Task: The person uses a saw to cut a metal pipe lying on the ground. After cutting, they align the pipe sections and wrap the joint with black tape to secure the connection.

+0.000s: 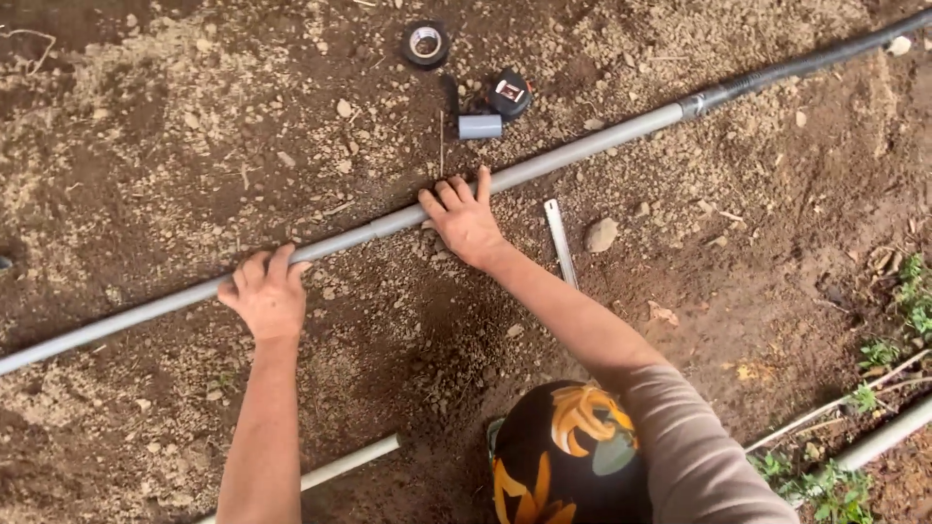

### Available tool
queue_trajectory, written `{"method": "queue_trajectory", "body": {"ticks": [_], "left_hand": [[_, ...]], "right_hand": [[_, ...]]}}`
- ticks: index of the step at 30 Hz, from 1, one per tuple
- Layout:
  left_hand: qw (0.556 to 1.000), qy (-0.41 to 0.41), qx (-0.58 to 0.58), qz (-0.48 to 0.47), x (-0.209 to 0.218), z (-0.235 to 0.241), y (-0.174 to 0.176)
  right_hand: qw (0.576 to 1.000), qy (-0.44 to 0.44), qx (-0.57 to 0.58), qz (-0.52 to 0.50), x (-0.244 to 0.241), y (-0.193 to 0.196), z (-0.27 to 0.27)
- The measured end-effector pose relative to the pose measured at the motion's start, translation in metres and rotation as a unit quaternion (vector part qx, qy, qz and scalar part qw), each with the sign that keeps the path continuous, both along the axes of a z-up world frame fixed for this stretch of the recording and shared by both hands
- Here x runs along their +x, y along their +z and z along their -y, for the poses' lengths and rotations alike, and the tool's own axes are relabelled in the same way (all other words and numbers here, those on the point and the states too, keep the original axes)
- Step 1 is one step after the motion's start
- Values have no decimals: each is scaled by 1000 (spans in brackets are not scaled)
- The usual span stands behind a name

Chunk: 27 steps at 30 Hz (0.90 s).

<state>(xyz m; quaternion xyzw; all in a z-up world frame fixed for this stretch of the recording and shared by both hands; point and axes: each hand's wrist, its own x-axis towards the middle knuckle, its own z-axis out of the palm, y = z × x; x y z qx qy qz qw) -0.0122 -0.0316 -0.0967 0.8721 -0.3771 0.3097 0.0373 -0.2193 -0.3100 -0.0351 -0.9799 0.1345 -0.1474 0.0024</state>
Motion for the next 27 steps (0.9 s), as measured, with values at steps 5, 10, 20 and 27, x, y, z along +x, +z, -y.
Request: {"method": "queue_trajectory", "body": {"ticks": [5,10,20,27], "left_hand": [[1000,3,-2,3,-4,4,13],[997,15,8,-78,2,-5,-3],[979,81,32,-183,-26,15,37],[915,97,185,-346,-35,22,86]], "right_hand": [[1000,-4,-1,5,3,-5,1],[999,-5,16,-39,3,14,-2],[997,3,-26,-79,1,16,1],[997,-3,0,-80,-4,17,3]]}}
